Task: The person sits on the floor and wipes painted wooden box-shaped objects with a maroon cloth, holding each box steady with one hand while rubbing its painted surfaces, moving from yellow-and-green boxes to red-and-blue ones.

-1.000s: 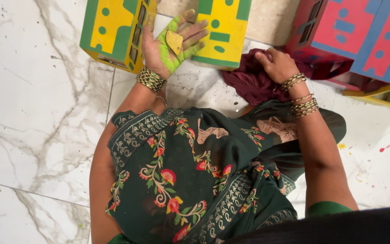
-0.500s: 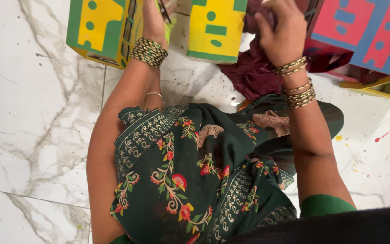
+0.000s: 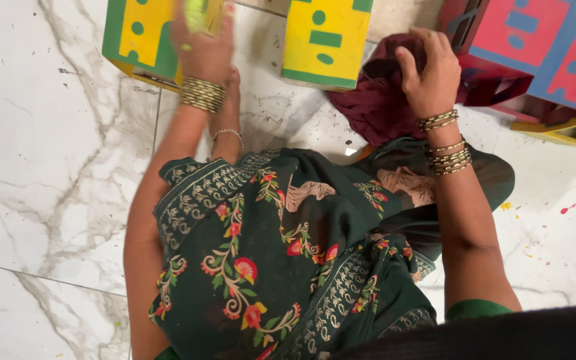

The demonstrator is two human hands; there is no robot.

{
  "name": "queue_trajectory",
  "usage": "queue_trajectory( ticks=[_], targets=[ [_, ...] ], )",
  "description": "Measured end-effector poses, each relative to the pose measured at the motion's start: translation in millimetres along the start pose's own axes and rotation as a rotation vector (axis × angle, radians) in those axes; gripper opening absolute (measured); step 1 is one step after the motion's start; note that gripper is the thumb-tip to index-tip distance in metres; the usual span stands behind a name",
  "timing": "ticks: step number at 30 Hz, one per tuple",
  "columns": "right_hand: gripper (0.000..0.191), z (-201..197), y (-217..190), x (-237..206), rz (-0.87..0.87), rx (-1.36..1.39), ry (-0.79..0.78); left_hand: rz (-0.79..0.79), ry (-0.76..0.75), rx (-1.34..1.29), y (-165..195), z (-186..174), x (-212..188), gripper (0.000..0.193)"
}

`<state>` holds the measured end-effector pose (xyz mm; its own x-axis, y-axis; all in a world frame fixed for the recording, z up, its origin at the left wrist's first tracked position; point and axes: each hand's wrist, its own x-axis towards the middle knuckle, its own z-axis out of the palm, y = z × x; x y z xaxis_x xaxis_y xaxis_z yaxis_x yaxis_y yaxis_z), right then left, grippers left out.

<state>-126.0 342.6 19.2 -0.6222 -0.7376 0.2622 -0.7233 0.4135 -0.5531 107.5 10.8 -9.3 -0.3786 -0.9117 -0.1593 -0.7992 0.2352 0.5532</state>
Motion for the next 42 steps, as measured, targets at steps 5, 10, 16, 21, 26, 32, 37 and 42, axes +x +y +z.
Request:
queue_trajectory(
  ticks=[5, 10, 16, 21, 26, 32, 37, 42],
  targets=[
    [0.061, 9, -43, 2, 0.039, 0.579, -0.015, 0.493, 0.374, 0.468, -60, -62, 44, 0.133],
    [0.084, 44, -58, 14, 0.048, 0.764, -0.156, 0.210, 0.024, 0.412, -86, -79, 69, 0.123],
    [0.081, 63, -45, 17, 0.210, 1.084, -0.197, 0.138, -0.075, 0.098, -108, -116, 92, 0.075],
    [0.084, 71, -48, 16, 0.356, 1.226, -0.170, 0.136, -0.288, -0.723, -131, -126, 86, 0.049],
    [0.077, 79, -54, 21, 0.466, 1.279, -0.167, 0.073, -0.259, -0.882, -140, -120, 78, 0.053],
    [0.064, 78, -56, 24, 0.424, 1.301, -0.171, 0.146, -0.212, -0.829, -137, -112, 89, 0.049],
    [0.060, 78, -58, 25, 0.447, 1.334, -0.162, 0.239, -0.031, -0.165, -124, -93, 89, 0.048],
    [0.058, 80, -55, 29, 0.433, 1.342, -0.141, 0.213, -0.059, 0.232, -95, -72, 82, 0.048]
  ],
)
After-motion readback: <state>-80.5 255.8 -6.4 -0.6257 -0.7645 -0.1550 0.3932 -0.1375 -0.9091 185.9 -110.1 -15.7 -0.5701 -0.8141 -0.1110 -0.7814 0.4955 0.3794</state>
